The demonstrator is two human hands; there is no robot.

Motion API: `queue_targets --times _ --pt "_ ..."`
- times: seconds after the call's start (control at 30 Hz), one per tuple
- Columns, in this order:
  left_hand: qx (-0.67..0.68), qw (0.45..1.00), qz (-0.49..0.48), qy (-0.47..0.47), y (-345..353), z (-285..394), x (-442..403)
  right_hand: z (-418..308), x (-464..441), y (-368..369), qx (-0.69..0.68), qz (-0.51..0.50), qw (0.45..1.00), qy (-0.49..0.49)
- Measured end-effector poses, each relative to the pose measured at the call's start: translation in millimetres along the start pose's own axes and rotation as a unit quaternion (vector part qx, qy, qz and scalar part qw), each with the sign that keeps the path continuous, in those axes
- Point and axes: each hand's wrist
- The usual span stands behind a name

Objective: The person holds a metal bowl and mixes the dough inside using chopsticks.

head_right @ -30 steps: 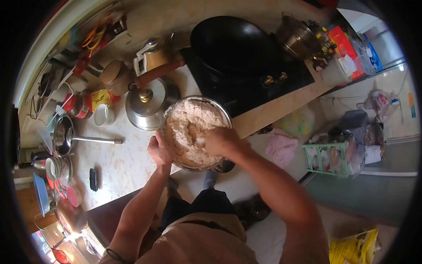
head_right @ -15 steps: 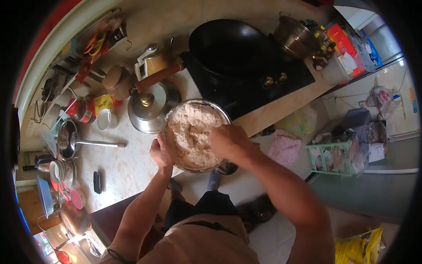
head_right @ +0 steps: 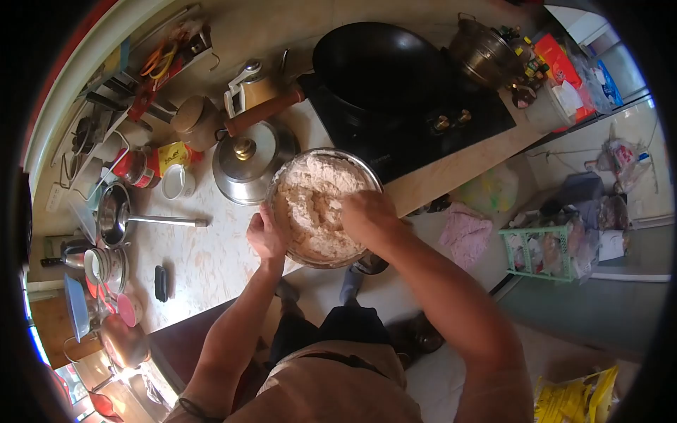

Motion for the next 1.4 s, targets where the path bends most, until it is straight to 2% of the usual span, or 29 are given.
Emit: queue_targets --times 0.1,0.2,0.3,0.33,0.4,0.6,0.7,0.83,0.9,1.13,1.23,1.3,1.4 --pt "0.015 1.000 0.004 -0.009 2.2 -0.2 -0.2 0.3 25.2 -11.3 0.063 -0.051 0.997 0.004" --pt "0.010 1.000 -0.011 -0.019 -1.1 -3.7 0.0 -12.4 60.5 -37.9 0.045 -0.064 0.996 0.031" --pt "0.048 0.998 -0.019 -0.029 1.9 -4.1 -1.5 -26.5 90.2 -31.4 0.022 -0.045 0.998 0.030" --pt "0.072 0.997 -0.017 -0.021 1.8 -5.3 -1.5 -29.6 91.7 -23.7 0.024 -0.047 0.998 0.029" --pt "0.095 0.995 -0.027 -0.029 0.4 -7.6 -2.0 -38.0 83.8 0.5 0.011 0.036 0.998 -0.041" --pt "0.093 0.993 -0.052 -0.046 -3.7 -5.6 -4.8 -32.9 53.9 8.7 0.008 0.078 0.996 -0.043" --pt "0.080 0.994 -0.054 -0.048 -2.3 -10.2 -4.7 -30.0 52.2 11.5 0.019 0.050 0.999 0.003" --pt "0.113 0.992 -0.047 -0.044 -0.9 -6.9 -3.9 -32.7 55.2 -3.7 0.025 0.046 0.999 -0.004" --pt "0.105 0.992 -0.054 -0.048 -2.4 -9.3 -4.5 -37.3 56.2 -10.9 0.017 0.005 0.999 0.049" --pt "0.111 0.991 -0.042 -0.058 -1.5 0.0 -2.9 -55.8 56.3 12.5 0.010 0.022 0.999 0.041" --pt "0.091 0.993 -0.054 -0.056 -5.1 -2.3 -4.0 -53.8 39.1 26.7 -0.009 0.041 0.999 -0.006" --pt "0.093 0.993 -0.054 -0.054 -4.8 -1.0 -4.3 -58.5 27.8 29.9 0.042 0.048 0.996 -0.057" --pt "0.095 0.992 -0.056 -0.064 -5.8 3.5 -0.8 -62.1 28.3 35.1 0.096 0.033 0.991 -0.084"
Point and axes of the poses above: each hand's wrist, its own x-axis away from the middle knuckle, its own y-axis out of the palm, z = x × y, and after that the axes turned 2 degrees about -y, right-handed
